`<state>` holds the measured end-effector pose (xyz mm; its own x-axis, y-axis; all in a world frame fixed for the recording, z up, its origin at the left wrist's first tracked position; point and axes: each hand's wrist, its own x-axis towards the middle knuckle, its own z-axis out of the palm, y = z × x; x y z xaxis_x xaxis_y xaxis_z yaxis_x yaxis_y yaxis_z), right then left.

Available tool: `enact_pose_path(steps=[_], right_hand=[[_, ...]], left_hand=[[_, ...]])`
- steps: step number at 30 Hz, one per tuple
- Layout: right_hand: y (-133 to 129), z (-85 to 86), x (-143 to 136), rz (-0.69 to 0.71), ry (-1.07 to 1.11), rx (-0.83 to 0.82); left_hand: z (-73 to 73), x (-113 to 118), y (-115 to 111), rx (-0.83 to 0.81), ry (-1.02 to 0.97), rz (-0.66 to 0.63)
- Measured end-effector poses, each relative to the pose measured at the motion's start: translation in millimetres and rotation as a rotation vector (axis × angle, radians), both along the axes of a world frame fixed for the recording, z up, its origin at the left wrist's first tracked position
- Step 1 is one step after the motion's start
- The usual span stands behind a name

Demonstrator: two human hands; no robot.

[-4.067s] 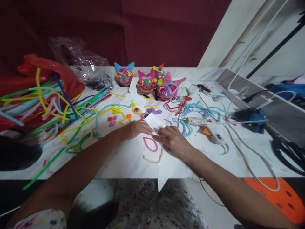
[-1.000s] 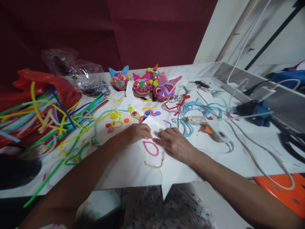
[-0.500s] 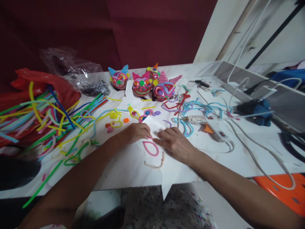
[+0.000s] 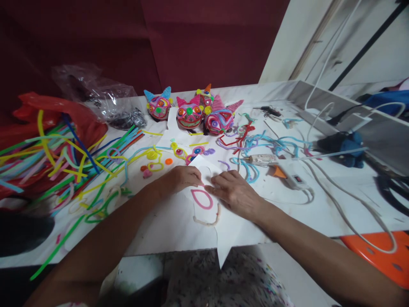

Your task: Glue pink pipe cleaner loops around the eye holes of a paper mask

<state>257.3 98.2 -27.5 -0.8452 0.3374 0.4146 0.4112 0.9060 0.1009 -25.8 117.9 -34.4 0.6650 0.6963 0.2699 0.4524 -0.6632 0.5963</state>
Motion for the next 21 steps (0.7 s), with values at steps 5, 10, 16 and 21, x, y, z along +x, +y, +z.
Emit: enact_pose_path(steps=[5,10,16,21], right_hand=[[-0.1,0.8,0.6,0.003,0.0,-0.008],[-2.1,2.7,-0.2,-0.017,-0.02,0.0],[-4.1,4.4,-1.4,-0.042,-0.043,0.008],[-4.9,5.1,-2.8,-0.037,-0.025,0.011]], left_hand=[[-11.1,0.5,5.1,0.008,-0.012,0.005],[-10.4,0.0,4.8,0.081,-0.061,-0.033],[5.2,-1.3,-1.6,0.038,-0.034,-0.035],[0.2,-0.2,2.9,0.024,-0.062,-0.033]])
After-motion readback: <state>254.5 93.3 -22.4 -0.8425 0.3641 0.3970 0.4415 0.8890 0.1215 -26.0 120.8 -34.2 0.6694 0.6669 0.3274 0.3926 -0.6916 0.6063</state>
